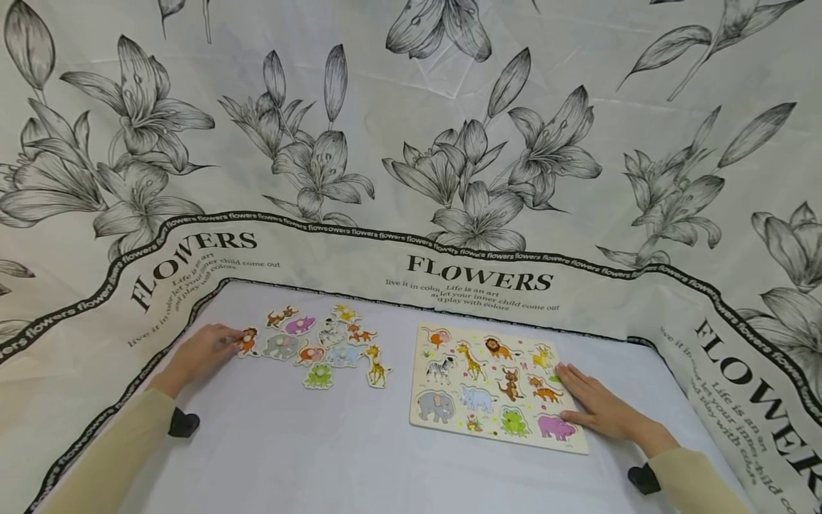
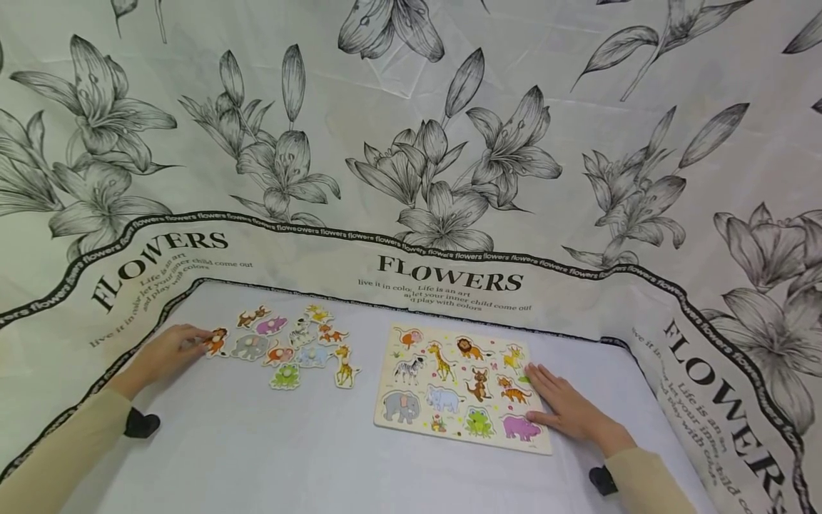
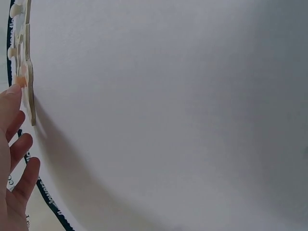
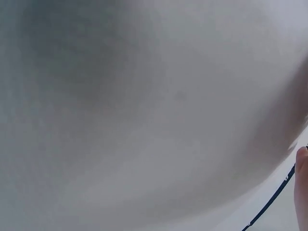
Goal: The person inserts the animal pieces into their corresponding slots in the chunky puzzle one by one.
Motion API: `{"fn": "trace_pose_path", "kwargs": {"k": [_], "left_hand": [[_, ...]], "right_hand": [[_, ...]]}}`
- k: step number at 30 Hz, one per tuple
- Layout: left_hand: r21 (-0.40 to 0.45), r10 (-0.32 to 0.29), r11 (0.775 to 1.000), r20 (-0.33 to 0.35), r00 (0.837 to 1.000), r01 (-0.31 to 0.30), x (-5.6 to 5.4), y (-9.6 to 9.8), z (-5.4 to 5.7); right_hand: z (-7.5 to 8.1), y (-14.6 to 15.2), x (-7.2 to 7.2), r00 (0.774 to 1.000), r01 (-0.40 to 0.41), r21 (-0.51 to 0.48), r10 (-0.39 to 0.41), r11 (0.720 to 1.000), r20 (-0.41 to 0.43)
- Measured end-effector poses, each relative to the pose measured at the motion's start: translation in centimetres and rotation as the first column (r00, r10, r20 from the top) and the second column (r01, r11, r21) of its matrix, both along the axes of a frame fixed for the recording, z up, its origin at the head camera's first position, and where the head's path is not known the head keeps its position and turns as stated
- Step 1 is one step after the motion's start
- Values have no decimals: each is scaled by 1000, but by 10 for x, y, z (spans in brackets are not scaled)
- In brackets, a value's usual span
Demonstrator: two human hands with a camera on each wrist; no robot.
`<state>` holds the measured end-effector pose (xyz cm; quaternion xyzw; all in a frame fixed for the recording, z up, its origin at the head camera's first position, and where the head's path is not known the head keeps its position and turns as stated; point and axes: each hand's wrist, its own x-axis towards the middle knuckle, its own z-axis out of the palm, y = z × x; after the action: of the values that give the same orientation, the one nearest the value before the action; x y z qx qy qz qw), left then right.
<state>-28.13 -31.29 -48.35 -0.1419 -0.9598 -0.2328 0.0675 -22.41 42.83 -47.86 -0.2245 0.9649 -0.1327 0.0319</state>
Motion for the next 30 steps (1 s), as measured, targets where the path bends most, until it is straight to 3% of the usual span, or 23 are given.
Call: {"fn": "trace_pose_path", "kwargs": {"k": [9,15,30], "left_hand": [[30,-1,1000,2,1000,1,-5,5,1],[96,6,995,24,1000,-8,-9,5,0],[138,69,987,85,994,-80,-18,7,-6]], "right_hand": [[2,5,1,1000,-23,15,24,1000,-20],[-1,8,-1,1000,-10,-8,11,1000,27],[2,3,-2,998,-60,15,59,998,22]]}}
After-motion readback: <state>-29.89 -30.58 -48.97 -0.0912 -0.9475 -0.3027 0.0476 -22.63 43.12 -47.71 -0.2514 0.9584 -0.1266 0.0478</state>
